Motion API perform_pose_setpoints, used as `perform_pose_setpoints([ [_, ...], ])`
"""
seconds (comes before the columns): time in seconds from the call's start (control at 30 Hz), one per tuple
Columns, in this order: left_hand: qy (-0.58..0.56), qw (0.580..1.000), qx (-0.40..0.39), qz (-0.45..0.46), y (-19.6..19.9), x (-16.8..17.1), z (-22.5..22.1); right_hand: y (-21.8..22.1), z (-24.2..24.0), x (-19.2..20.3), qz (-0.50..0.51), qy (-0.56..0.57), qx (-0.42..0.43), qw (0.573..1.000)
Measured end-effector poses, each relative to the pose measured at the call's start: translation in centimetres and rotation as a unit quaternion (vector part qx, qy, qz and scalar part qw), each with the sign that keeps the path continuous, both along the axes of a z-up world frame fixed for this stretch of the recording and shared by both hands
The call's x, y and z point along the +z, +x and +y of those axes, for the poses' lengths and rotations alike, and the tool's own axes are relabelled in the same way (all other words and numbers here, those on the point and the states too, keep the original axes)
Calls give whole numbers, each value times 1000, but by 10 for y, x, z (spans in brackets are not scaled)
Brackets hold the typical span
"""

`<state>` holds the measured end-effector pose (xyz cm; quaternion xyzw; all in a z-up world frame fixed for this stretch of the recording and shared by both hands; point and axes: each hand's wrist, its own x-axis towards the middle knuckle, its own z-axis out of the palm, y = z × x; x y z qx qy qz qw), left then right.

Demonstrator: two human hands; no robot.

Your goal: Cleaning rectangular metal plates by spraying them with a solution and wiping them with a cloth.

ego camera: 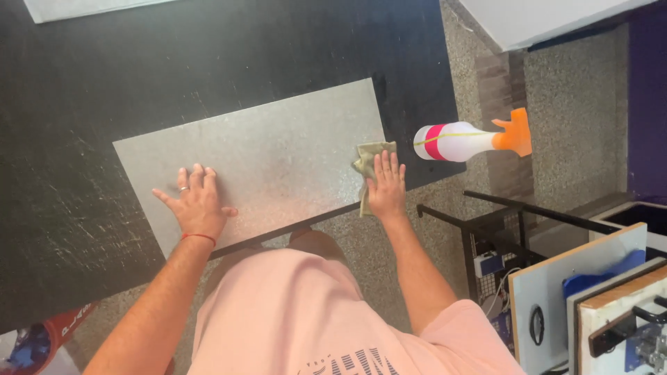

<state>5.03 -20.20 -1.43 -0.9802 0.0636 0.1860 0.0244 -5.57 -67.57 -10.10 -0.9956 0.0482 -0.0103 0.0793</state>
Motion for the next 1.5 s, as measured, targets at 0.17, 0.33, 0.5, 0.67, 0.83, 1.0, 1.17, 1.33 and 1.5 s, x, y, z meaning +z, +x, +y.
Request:
perform_pose_setpoints([
  [0.17,-18,999,-19,-23,-9,-16,10,-16,105,7,-6,0,12,1000],
  [0.33,-33,998,-47,-32,-6,-37,15,-28,248,4,-16,82,166,983],
  [0.5,-27,996,-59,-55,-3,-54,18,-37,170,17,-40,20,147,988],
  [0.67,-32,996,-65,-58,-6,-60,20,-63,31,-16,-63,-50,-30,996],
  [0.83,-32,995,-65,-69,-1,-63,20,-39,190,0,-96,20,67,993],
  [1.0,-38,995,-67,-63,-3,-53,19,-38,207,1,5,106,181,978],
  [1.17,-18,997,-51,-48,-8,-56,16,47,69,-25,-13,11,-13,1000],
  [1.33,-27,999,-25,-29,0,-40,10,162,135,-30,-145,-39,-57,987],
  [1.5,-32,999,-29,-10,5,-34,12,119,281,24,-93,116,235,961],
])
